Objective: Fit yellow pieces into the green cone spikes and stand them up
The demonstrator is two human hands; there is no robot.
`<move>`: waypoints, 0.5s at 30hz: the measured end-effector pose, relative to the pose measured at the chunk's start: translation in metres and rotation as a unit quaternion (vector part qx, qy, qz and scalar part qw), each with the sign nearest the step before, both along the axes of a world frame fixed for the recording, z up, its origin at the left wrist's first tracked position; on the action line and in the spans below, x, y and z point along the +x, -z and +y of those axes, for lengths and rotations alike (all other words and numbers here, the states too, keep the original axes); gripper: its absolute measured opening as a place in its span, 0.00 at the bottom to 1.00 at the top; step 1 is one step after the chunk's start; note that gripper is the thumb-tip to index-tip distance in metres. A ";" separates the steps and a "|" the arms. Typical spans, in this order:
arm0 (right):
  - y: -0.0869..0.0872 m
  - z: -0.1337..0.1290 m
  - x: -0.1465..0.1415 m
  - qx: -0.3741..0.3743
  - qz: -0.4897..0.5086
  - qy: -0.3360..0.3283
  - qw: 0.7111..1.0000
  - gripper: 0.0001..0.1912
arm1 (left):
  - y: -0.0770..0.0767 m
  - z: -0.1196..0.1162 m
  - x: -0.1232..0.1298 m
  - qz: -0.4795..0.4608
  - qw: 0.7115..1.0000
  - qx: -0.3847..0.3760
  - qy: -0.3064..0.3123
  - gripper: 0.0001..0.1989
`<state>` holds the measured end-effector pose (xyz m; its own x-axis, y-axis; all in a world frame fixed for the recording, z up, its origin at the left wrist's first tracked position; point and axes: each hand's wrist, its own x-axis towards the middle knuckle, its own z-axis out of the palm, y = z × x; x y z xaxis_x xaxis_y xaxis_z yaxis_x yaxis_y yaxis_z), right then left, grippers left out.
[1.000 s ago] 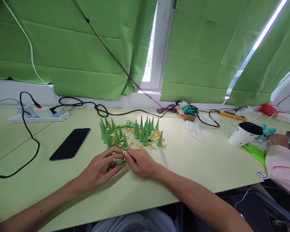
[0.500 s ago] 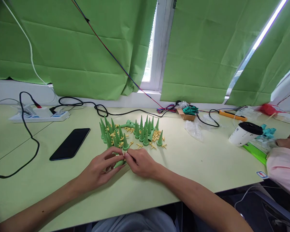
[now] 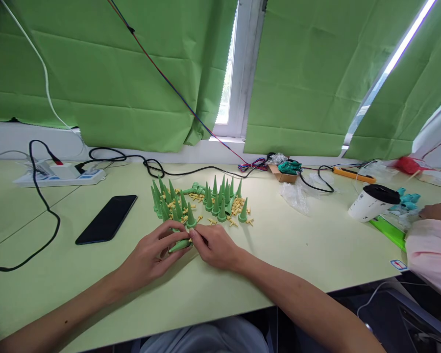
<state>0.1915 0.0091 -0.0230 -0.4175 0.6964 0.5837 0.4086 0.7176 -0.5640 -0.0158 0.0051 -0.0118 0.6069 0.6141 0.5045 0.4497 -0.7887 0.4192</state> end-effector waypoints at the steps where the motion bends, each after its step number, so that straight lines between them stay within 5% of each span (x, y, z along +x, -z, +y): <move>1: 0.000 0.000 0.000 0.003 0.006 0.003 1.000 0.18 | 0.000 0.000 0.000 -0.007 1.000 -0.011 -0.006 0.13; 9: -0.001 0.000 -0.001 0.014 0.044 0.030 0.998 0.18 | -0.010 -0.001 0.006 -0.055 0.987 -0.142 -0.055 0.13; 15: -0.001 0.000 0.000 0.028 0.069 0.040 0.996 0.17 | -0.012 0.001 0.011 -0.113 0.950 -0.274 -0.103 0.17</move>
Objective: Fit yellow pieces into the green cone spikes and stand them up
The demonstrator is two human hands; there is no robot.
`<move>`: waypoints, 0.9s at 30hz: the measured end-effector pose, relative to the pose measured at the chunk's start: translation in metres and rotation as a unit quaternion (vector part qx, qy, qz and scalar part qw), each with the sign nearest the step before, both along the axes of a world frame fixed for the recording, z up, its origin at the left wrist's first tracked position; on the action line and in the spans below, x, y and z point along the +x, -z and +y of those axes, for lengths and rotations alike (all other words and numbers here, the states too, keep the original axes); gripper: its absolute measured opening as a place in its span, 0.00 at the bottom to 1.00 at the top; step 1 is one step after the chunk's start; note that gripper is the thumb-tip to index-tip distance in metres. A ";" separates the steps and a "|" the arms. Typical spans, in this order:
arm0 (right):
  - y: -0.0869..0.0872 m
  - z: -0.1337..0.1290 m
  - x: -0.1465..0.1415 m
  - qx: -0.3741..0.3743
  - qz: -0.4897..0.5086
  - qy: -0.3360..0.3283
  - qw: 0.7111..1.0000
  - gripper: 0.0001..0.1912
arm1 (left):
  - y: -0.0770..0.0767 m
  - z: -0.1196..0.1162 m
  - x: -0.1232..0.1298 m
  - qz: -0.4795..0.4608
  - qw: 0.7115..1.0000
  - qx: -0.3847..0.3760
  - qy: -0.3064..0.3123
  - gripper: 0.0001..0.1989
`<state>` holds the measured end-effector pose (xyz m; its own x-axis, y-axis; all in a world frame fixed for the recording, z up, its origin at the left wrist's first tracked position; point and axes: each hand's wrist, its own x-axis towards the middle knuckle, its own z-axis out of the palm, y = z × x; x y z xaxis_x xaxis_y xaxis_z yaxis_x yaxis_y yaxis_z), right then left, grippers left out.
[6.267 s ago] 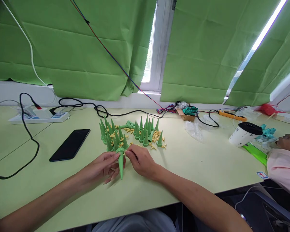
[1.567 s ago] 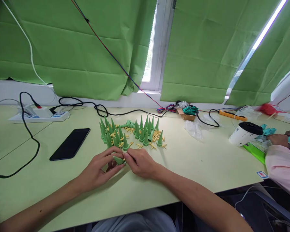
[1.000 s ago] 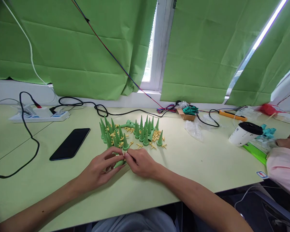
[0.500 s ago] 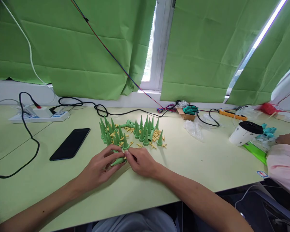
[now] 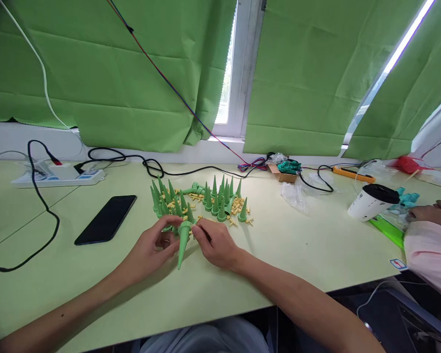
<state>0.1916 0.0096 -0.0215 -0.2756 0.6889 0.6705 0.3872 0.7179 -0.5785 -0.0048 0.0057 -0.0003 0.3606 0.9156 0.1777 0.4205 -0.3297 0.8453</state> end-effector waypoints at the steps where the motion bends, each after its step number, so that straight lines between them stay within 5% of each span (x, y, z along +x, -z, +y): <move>1: 0.000 0.000 0.000 0.000 0.004 0.001 1.000 0.17 | 0.001 0.000 0.000 -0.022 0.999 -0.027 0.008 0.16; 12: -0.001 0.000 0.001 0.003 0.016 -0.009 1.000 0.15 | 0.002 0.006 0.002 -0.163 0.950 -0.229 0.139 0.23; 27: -0.002 -0.001 0.001 -0.009 -0.011 -0.059 0.998 0.11 | 0.001 0.004 0.001 -0.221 0.932 -0.246 0.151 0.17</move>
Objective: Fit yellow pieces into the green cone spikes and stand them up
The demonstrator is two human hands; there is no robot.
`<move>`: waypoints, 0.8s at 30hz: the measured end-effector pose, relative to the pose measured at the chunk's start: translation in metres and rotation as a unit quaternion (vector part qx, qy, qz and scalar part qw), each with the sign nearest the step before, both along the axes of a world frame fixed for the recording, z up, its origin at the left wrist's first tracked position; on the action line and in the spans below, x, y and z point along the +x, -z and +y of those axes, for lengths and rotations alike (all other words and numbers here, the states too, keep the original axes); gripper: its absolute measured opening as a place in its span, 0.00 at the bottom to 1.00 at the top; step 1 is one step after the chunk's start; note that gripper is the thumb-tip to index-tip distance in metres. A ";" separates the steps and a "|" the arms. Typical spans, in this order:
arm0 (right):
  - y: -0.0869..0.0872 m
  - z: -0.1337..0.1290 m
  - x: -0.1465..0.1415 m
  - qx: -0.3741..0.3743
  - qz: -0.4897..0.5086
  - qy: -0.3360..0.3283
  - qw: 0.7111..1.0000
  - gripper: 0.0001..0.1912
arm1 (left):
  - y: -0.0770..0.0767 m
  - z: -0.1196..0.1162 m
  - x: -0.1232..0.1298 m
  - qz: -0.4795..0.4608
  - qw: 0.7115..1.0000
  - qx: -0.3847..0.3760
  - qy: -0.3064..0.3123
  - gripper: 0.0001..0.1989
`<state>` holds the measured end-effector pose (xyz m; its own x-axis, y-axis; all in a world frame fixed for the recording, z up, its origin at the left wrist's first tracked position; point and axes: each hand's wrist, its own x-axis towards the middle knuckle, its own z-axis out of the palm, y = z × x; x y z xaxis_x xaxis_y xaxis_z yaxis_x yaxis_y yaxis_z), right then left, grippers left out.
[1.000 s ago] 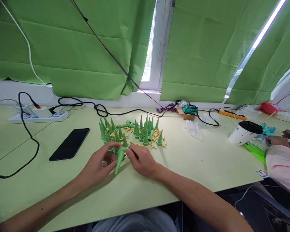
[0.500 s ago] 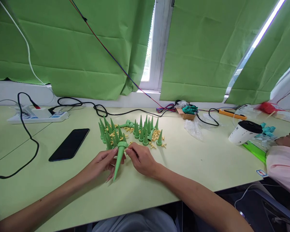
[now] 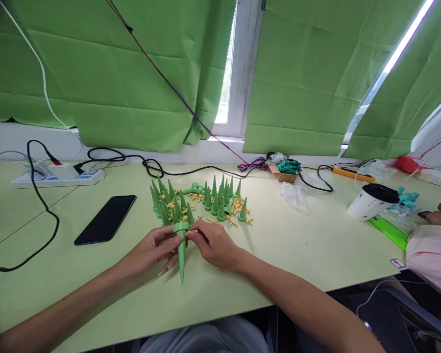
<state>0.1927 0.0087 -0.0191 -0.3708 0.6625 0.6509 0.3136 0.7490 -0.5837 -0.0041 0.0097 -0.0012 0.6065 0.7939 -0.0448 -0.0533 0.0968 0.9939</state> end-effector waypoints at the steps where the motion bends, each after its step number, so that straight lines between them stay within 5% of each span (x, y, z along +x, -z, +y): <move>1: 0.000 0.000 0.000 -0.002 -0.003 -0.001 1.000 0.12 | -0.001 0.000 0.000 0.000 1.000 0.002 -0.004 0.17; 24: 0.002 -0.002 0.000 -0.013 -0.051 0.008 0.999 0.17 | 0.002 -0.006 0.000 0.096 0.987 0.102 -0.078 0.25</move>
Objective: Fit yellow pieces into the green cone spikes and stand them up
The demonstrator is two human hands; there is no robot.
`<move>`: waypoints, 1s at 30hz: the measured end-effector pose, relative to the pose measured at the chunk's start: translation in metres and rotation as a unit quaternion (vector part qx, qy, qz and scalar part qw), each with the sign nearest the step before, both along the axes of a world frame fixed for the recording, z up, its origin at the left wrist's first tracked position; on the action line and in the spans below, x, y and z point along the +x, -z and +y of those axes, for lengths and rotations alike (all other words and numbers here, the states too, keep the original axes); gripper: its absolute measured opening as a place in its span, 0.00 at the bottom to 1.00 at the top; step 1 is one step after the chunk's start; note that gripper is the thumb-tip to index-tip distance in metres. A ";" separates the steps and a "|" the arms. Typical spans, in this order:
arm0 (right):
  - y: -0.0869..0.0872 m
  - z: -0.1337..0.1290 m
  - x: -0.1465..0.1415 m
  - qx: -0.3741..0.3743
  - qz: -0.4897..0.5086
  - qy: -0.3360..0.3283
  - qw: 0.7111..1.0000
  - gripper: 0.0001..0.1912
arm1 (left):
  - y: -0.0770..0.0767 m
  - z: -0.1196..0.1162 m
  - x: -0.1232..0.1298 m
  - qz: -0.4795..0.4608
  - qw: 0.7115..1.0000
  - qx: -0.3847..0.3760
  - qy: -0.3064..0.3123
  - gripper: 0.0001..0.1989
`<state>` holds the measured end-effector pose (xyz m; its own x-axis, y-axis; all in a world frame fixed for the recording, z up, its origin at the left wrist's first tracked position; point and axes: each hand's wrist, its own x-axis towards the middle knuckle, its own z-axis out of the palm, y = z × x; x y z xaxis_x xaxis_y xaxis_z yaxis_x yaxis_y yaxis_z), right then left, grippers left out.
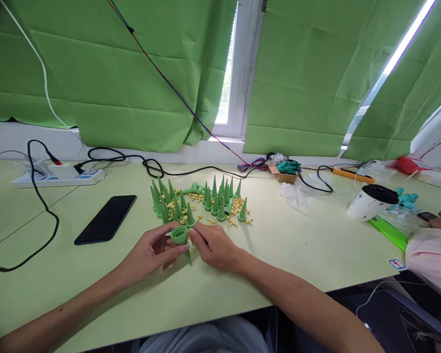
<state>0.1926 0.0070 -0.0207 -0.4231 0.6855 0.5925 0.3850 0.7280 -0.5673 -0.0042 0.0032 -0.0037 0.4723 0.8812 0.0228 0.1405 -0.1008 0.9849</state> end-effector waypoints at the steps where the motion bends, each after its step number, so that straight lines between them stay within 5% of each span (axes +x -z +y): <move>1: 0.000 0.000 0.000 0.001 0.001 0.000 1.000 0.17 | 0.000 0.000 0.000 0.006 1.000 0.009 -0.003 0.24; 8: 0.002 0.001 0.001 0.001 0.000 -0.009 1.000 0.17 | -0.010 -0.003 0.002 0.020 0.994 0.106 -0.016 0.14; 17: 0.001 0.001 0.001 -0.010 -0.015 -0.011 1.000 0.18 | -0.004 0.001 -0.002 0.074 0.976 0.204 0.015 0.04; 30: 0.000 0.000 0.000 -0.010 -0.012 -0.013 1.000 0.17 | 0.000 -0.001 -0.006 0.118 0.947 0.298 0.012 0.11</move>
<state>0.1928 0.0073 -0.0211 -0.4536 0.6860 0.5689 0.3799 0.7263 -0.5728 -0.0100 0.0025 -0.0041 0.5460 0.7337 0.4045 0.3393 -0.6351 0.6939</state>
